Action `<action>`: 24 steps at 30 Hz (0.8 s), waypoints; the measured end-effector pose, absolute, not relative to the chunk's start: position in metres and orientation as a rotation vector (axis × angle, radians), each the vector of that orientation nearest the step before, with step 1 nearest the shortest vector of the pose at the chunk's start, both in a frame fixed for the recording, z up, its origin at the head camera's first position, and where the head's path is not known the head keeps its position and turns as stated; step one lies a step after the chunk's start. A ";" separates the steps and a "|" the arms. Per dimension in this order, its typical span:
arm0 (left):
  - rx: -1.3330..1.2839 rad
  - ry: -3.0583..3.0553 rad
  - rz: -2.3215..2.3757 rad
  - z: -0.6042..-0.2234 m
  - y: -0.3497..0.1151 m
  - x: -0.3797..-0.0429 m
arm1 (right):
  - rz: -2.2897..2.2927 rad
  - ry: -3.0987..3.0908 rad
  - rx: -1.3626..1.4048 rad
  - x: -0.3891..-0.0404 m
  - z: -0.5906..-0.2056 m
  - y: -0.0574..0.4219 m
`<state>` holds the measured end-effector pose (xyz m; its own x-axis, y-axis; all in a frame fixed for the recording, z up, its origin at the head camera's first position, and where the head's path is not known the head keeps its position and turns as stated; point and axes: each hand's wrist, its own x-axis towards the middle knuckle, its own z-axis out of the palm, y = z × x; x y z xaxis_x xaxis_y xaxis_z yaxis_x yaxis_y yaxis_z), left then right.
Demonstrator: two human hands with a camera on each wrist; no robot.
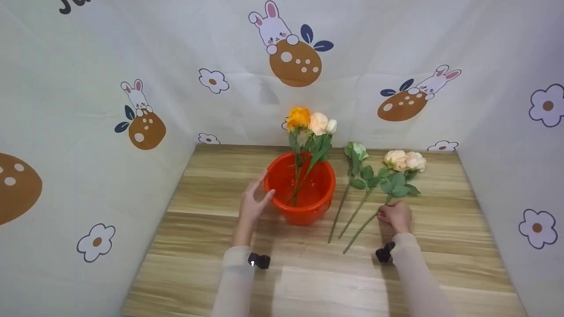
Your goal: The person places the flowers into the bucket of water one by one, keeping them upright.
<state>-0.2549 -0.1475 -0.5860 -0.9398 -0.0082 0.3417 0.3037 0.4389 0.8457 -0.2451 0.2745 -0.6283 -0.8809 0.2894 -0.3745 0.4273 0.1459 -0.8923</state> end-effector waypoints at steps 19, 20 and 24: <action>-0.307 -2.357 -1.513 -0.586 -0.147 -0.257 | -1.768 2.272 0.738 -0.247 -0.620 0.282; -0.305 -2.355 -1.516 -0.586 -0.147 -0.257 | -1.811 2.228 0.745 -0.246 -0.620 0.283; -0.295 -2.347 -1.537 -0.588 -0.147 -0.256 | -1.988 2.028 0.784 -0.242 -0.620 0.285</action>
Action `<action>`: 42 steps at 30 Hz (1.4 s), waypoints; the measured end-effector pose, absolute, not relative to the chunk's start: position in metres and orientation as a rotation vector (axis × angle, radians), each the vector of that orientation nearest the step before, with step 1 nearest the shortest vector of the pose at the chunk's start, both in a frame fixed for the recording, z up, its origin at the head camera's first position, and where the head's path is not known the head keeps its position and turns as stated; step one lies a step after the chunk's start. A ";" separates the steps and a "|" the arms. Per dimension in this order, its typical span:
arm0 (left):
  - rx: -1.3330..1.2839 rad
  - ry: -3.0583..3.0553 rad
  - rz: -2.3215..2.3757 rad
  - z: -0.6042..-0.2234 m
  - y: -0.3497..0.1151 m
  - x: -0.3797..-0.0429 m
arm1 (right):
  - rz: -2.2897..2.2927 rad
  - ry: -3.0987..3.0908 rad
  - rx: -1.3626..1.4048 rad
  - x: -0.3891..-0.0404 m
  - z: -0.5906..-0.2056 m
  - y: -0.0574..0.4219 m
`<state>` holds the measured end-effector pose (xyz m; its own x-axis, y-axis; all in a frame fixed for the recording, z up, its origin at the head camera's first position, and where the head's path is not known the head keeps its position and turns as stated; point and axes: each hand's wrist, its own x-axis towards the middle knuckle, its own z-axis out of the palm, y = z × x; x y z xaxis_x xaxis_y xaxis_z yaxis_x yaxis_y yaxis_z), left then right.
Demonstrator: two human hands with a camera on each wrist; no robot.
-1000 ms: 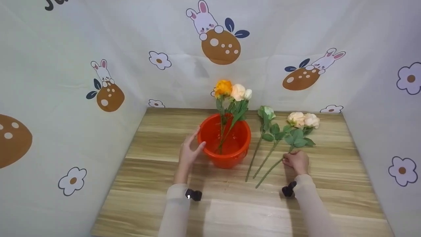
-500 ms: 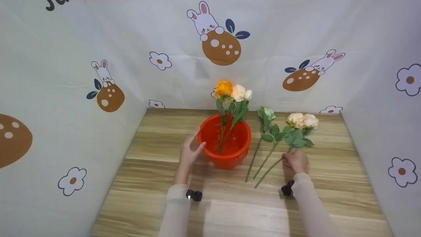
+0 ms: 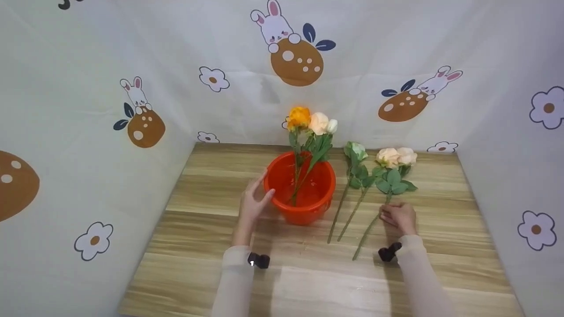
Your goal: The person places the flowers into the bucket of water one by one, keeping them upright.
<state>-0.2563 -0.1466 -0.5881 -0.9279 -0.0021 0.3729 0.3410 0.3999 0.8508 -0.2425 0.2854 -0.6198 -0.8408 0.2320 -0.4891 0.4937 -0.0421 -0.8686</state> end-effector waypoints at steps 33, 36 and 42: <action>-0.288 -2.343 -1.577 -0.590 -0.147 -0.255 | -2.535 1.630 0.712 -0.228 -0.610 0.280; -0.275 -2.354 -1.570 -0.589 -0.147 -0.255 | -2.548 1.637 0.711 -0.227 -0.604 0.280; -0.261 -2.371 -1.545 -0.588 -0.147 -0.255 | -2.586 1.607 0.726 -0.225 -0.593 0.280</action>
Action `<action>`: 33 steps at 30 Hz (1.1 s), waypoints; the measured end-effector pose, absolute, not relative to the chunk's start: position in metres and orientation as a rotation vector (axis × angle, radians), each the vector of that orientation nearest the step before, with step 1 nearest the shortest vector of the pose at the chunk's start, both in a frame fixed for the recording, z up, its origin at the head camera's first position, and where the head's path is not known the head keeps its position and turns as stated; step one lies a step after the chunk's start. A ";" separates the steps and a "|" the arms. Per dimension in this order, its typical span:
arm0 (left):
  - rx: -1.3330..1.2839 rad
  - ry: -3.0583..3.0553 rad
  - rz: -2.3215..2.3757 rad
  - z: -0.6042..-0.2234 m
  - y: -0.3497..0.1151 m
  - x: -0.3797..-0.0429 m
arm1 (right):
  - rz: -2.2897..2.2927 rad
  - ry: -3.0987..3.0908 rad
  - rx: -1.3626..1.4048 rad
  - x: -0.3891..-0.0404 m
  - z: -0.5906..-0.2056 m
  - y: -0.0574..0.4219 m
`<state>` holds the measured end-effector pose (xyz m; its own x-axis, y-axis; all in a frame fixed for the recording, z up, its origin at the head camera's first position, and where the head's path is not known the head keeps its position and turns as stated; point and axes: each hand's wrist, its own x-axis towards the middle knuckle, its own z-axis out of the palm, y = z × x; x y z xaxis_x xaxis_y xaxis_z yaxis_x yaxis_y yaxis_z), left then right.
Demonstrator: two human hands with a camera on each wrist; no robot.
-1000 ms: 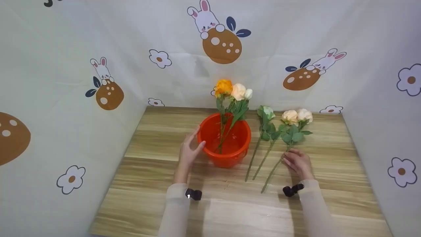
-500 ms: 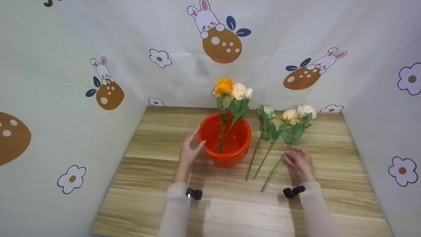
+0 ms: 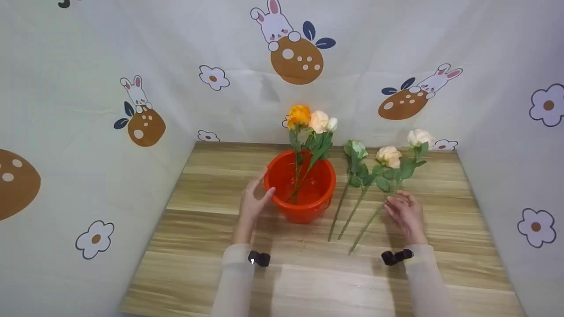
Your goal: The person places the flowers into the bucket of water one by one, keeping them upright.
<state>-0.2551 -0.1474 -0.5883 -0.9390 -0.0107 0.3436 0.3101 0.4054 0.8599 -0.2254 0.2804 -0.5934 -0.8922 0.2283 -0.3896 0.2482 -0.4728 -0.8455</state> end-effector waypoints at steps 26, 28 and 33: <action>-0.269 -2.354 -1.549 -0.588 -0.147 -0.255 | -2.798 1.606 0.676 -0.224 -0.545 0.270; -0.284 -2.345 -1.553 -0.588 -0.147 -0.255 | -2.802 1.621 0.672 -0.224 -0.541 0.269; -0.308 -2.331 -1.548 -0.589 -0.148 -0.255 | -2.819 1.640 0.664 -0.226 -0.534 0.266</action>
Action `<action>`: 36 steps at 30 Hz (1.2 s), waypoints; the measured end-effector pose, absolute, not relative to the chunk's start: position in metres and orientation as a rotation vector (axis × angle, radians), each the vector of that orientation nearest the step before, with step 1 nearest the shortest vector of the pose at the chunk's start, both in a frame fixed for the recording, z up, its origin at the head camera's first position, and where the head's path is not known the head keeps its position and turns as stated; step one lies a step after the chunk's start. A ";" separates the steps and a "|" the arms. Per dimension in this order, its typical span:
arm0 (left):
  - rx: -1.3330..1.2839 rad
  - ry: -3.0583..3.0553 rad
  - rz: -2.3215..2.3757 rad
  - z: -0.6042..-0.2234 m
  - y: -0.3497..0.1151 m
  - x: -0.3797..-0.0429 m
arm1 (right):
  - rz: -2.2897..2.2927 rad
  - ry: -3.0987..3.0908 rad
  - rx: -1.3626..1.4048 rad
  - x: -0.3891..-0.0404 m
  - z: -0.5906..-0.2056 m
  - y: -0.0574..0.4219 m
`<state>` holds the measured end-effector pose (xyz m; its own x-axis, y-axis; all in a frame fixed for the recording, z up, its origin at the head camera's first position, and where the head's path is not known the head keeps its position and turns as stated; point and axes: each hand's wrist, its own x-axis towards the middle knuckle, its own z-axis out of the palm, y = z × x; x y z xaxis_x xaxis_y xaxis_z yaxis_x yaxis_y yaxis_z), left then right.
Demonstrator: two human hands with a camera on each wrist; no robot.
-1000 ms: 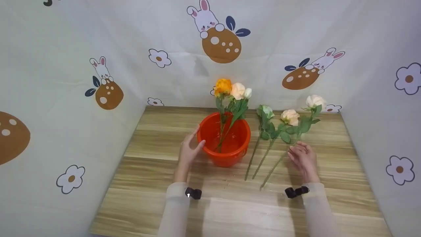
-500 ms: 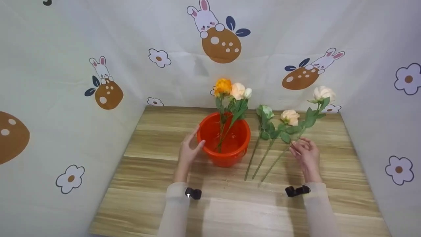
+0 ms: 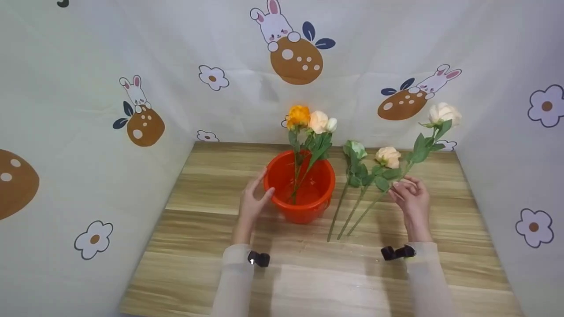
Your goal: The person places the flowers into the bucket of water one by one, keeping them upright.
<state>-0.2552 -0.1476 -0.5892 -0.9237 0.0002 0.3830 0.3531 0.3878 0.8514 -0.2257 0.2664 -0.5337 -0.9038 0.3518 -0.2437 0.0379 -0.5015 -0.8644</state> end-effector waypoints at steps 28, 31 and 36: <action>-0.264 -2.343 -1.584 -0.589 -0.147 -0.254 | 2.447 -1.310 -0.334 -0.250 -0.478 0.254; -0.285 -2.323 -1.580 -0.589 -0.147 -0.253 | 2.444 -1.315 -0.320 -0.252 -0.473 0.252; -0.314 -2.292 -1.566 -0.590 -0.147 -0.255 | 2.445 -1.311 -0.299 -0.255 -0.465 0.248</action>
